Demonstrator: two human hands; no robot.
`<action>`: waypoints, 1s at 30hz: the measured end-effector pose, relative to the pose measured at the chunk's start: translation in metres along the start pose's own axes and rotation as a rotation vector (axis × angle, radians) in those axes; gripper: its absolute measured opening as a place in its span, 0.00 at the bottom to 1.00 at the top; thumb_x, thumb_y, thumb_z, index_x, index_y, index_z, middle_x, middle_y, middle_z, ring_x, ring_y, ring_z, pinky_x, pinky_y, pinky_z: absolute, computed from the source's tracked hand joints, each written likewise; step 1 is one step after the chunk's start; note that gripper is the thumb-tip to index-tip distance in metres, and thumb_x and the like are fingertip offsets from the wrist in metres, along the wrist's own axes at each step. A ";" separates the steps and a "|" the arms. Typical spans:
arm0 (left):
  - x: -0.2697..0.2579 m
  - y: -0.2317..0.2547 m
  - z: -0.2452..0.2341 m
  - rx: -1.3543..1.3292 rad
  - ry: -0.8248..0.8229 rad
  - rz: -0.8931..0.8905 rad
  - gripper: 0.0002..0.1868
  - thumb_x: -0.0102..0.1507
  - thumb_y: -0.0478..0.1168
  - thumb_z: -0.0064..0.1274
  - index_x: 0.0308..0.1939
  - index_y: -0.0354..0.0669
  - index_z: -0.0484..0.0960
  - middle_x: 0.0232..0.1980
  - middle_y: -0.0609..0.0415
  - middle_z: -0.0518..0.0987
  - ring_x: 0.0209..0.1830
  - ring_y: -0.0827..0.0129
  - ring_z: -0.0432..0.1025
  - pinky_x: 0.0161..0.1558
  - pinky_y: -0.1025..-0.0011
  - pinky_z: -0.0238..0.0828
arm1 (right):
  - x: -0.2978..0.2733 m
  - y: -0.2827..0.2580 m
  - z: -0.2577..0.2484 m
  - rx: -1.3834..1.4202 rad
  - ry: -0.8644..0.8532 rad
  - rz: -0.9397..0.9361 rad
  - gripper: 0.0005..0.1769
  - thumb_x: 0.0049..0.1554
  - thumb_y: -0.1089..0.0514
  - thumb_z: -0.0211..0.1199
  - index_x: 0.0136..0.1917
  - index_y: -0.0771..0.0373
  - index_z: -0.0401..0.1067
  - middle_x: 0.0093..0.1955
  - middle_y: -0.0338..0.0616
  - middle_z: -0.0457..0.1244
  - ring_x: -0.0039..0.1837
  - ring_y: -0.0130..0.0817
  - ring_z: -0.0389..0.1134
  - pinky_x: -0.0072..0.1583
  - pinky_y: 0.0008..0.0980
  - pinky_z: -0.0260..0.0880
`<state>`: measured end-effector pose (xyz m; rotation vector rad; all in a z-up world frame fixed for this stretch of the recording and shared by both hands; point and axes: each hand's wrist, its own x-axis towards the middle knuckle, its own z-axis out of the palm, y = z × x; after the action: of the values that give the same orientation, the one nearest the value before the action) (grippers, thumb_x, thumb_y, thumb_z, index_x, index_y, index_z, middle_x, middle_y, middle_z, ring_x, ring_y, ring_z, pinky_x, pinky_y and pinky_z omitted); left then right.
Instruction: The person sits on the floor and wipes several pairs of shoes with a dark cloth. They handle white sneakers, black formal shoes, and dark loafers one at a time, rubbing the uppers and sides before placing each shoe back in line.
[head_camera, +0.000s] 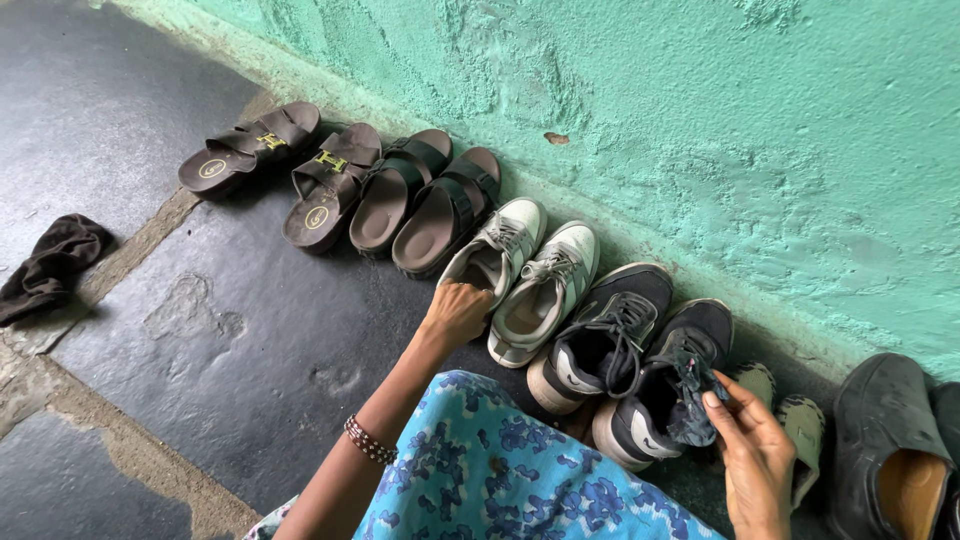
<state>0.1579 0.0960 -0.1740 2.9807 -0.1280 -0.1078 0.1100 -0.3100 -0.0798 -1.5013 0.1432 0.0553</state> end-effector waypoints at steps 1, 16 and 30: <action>0.001 -0.002 0.000 0.013 -0.015 0.002 0.04 0.56 0.31 0.57 0.31 0.46 0.84 0.29 0.48 0.83 0.32 0.58 0.79 0.46 0.60 0.68 | 0.001 0.002 0.001 0.014 -0.001 -0.001 0.21 0.61 0.68 0.61 0.67 0.72 0.72 0.59 0.44 0.67 0.59 0.26 0.67 0.62 0.25 0.66; -0.046 0.113 -0.067 -0.754 0.558 -0.088 0.12 0.65 0.32 0.51 0.52 0.44 0.83 0.52 0.45 0.84 0.48 0.51 0.80 0.50 0.58 0.78 | -0.020 -0.026 -0.036 0.006 0.233 -0.056 0.20 0.61 0.69 0.62 0.67 0.67 0.72 0.60 0.45 0.68 0.60 0.28 0.70 0.57 0.27 0.70; 0.023 0.139 -0.013 -0.480 0.400 -0.089 0.10 0.60 0.32 0.51 0.38 0.45 0.87 0.37 0.42 0.84 0.37 0.46 0.79 0.42 0.53 0.76 | 0.000 0.017 -0.057 0.151 0.228 -0.051 0.18 0.61 0.68 0.62 0.65 0.69 0.73 0.59 0.42 0.68 0.58 0.27 0.70 0.60 0.27 0.72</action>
<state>0.1706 -0.0411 -0.1403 2.4667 0.0708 0.3900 0.1048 -0.3651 -0.1001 -1.3570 0.2863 -0.1657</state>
